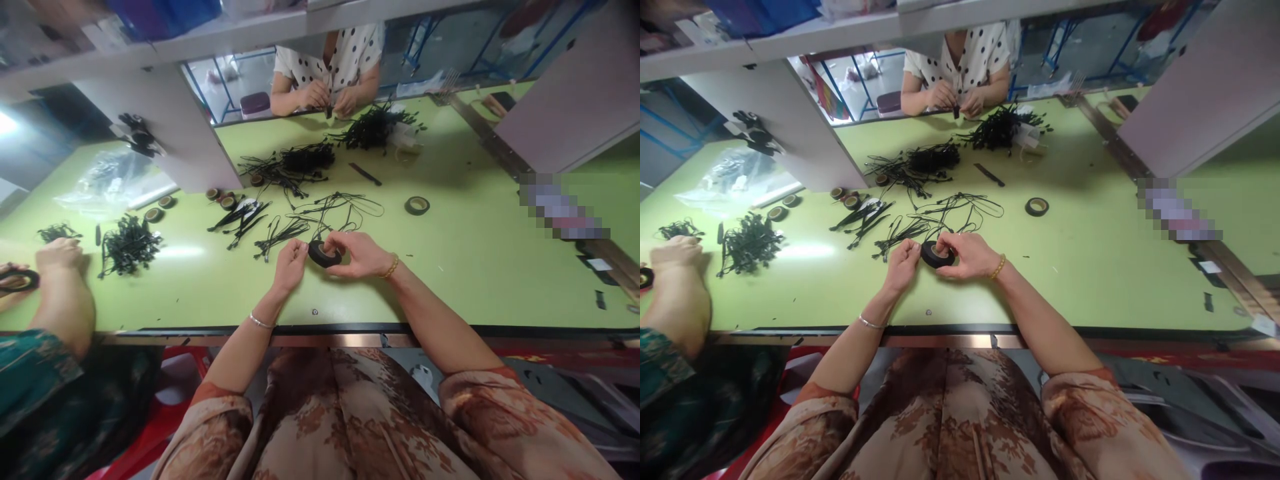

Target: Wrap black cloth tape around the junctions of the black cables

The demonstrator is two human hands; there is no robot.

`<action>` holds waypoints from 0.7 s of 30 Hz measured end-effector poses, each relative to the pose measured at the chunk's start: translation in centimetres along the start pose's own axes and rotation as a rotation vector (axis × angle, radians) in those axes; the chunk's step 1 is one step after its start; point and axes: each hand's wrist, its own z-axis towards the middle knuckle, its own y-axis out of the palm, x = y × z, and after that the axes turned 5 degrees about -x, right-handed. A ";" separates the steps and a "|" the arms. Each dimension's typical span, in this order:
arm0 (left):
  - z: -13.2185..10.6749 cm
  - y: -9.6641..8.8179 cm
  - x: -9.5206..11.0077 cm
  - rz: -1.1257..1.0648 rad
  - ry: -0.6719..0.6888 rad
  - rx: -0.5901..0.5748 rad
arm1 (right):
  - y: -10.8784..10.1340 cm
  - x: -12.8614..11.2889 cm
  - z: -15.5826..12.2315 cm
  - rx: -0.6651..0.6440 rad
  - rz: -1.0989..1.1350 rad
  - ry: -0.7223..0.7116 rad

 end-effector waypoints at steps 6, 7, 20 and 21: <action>-0.4 0.0 0.4 0.194 0.238 0.095 | 1.5 0.3 0.8 0.096 0.545 0.173; -0.6 -0.1 0.4 0.218 0.277 0.094 | 1.8 0.5 1.0 0.087 0.685 0.206; -1.2 0.1 -0.3 0.707 0.478 -0.226 | 2.0 0.5 1.3 0.299 1.217 0.361; -1.2 0.1 -0.4 0.741 0.474 -0.219 | 2.1 0.4 1.3 0.342 1.215 0.343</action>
